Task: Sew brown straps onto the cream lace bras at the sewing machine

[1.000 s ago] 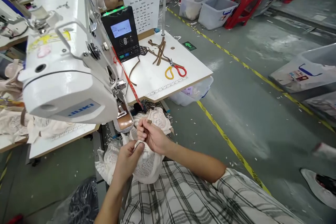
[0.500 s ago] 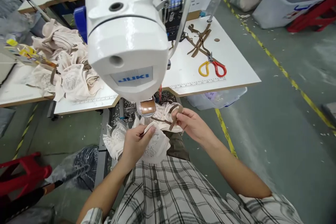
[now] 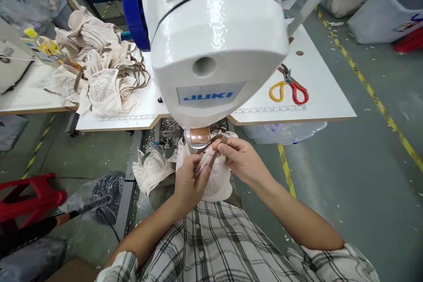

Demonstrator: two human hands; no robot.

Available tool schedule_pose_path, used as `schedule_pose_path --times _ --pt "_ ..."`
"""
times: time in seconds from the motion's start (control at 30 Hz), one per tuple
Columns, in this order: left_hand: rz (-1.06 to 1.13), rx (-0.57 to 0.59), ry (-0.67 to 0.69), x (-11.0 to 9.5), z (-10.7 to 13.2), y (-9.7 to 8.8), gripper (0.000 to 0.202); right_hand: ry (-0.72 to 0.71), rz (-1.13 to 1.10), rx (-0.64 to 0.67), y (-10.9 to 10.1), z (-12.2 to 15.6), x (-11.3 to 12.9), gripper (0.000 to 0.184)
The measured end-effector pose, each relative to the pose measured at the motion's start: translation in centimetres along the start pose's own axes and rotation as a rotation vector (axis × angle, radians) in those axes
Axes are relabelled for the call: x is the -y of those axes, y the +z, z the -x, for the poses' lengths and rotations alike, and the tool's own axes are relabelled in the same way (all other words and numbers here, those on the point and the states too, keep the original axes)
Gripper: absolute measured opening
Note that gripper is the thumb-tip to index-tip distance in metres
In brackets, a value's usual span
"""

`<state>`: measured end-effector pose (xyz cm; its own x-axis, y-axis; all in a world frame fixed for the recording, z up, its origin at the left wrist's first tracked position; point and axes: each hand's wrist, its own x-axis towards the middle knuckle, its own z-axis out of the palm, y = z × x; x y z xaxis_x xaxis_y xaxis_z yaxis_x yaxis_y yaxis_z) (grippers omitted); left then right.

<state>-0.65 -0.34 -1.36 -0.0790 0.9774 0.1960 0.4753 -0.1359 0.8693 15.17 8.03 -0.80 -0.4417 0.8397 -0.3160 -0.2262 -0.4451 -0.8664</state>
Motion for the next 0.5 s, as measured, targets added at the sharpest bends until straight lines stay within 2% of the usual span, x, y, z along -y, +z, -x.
schedule_pose_path --times 0.1,0.17,0.27,0.37,0.5 --pt "-0.163 0.019 0.250 0.2 -1.4 -1.0 0.031 -0.016 0.095 0.017 -0.8 -1.7 1.5 0.029" --pt "-0.253 0.050 0.304 0.0 -2.7 -2.1 0.030 -0.083 0.172 -0.005 -1.5 -3.2 2.6 0.029" --pt "-0.233 0.070 0.112 -0.6 -4.5 -3.3 0.029 -0.211 0.385 -0.031 -2.1 -5.5 3.6 0.028" --pt "-0.146 0.121 -0.083 -1.2 -5.3 -3.9 0.031 -0.364 0.641 -0.049 -1.9 -7.4 4.3 0.019" --pt "-0.061 0.204 -0.215 -2.2 -5.5 -4.4 0.034 -0.549 0.822 -0.042 -0.8 -9.2 4.6 0.012"
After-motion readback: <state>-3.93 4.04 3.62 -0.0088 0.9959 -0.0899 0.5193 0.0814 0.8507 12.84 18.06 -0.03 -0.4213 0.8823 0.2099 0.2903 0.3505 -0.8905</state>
